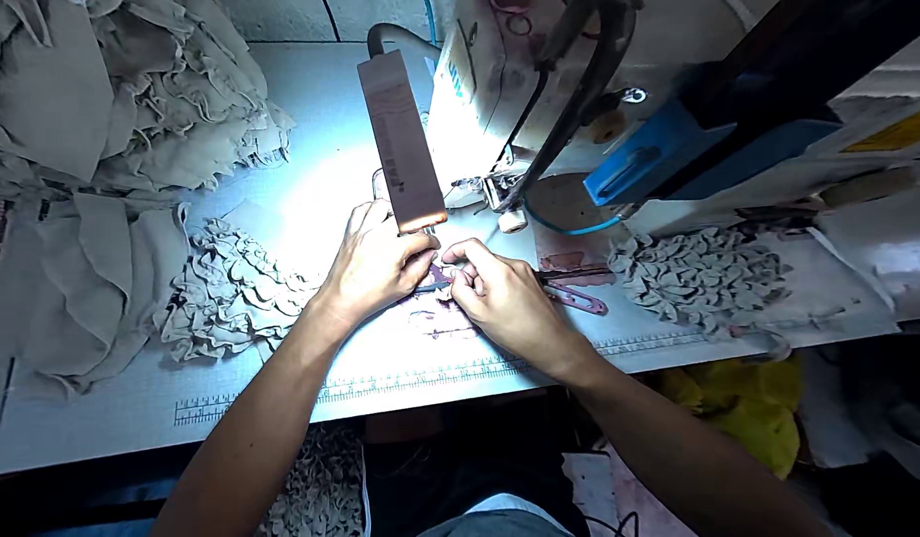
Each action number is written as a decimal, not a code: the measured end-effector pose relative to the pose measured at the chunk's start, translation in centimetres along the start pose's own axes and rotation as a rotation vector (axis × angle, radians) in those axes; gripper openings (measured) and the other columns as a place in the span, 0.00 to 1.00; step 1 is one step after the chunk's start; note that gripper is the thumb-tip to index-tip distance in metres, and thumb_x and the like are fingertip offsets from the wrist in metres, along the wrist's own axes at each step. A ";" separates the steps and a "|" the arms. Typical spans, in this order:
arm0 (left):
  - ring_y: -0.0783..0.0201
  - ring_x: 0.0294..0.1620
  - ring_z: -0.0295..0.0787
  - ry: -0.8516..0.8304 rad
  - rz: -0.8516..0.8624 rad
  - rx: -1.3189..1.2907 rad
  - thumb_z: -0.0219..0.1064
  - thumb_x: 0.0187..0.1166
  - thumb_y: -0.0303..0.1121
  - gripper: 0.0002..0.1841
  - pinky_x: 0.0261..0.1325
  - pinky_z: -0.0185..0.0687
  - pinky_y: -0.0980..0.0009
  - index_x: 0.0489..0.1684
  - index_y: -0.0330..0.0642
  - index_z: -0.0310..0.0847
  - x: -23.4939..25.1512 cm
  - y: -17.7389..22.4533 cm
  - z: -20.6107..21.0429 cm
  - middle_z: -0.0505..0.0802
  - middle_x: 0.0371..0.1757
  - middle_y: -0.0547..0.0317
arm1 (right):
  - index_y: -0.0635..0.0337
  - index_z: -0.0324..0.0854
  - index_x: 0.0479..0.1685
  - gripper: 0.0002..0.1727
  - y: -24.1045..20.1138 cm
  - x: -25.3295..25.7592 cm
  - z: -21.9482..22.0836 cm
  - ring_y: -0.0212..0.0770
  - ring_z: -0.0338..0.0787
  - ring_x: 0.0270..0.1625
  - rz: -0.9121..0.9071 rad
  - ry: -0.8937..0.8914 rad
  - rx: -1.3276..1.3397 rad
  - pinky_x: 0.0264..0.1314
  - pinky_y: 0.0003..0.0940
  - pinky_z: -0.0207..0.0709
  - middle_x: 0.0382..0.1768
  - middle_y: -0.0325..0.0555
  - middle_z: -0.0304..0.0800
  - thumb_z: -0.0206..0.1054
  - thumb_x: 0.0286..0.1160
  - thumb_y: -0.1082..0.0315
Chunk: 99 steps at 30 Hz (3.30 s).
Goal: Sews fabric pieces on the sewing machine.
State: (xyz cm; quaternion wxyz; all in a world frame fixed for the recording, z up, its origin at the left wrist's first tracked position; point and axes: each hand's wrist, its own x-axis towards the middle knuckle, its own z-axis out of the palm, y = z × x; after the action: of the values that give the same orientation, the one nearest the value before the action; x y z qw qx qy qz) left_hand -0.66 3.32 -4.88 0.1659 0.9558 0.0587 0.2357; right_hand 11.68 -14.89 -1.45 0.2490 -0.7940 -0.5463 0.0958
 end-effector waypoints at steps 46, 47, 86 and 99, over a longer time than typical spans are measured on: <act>0.53 0.63 0.77 -0.016 -0.093 0.064 0.60 0.82 0.51 0.16 0.73 0.62 0.48 0.57 0.72 0.94 0.3 0.6 0.2 0.89 0.53 0.60 | 0.54 0.87 0.62 0.16 0.7 0.0 -0.8 0.48 0.87 0.43 -0.194 0.040 -0.200 0.43 0.40 0.82 0.40 0.49 0.84 0.61 0.81 0.68; 0.53 0.63 0.77 -0.019 -0.095 0.065 0.60 0.83 0.51 0.16 0.73 0.61 0.48 0.58 0.73 0.94 0.3 0.6 0.3 0.89 0.52 0.61 | 0.55 0.88 0.61 0.15 0.9 0.1 -0.8 0.49 0.86 0.43 -0.204 0.023 -0.217 0.44 0.41 0.81 0.39 0.49 0.83 0.61 0.81 0.68; 0.52 0.65 0.77 -0.044 -0.073 0.076 0.57 0.80 0.49 0.18 0.74 0.61 0.48 0.57 0.72 0.94 0.2 0.5 0.2 0.89 0.54 0.60 | 0.60 0.93 0.44 0.10 -0.1 -1.4 1.2 0.42 0.89 0.40 -0.221 0.130 -0.141 0.42 0.33 0.84 0.33 0.44 0.88 0.69 0.74 0.66; 0.57 0.65 0.78 0.057 -0.139 -0.056 0.67 0.79 0.50 0.13 0.72 0.66 0.51 0.50 0.63 0.95 -0.1 0.6 -0.3 0.91 0.55 0.64 | 0.53 0.93 0.44 0.15 -1.0 -1.6 1.1 0.43 0.85 0.45 -0.164 0.095 -0.200 0.39 0.34 0.78 0.36 0.41 0.84 0.68 0.74 0.53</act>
State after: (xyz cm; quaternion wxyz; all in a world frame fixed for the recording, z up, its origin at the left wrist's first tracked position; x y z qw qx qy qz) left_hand -0.91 2.81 -4.45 0.2069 0.9373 0.1231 0.2521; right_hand 9.80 -15.79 -2.09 0.2011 -0.7713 -0.6037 -0.0173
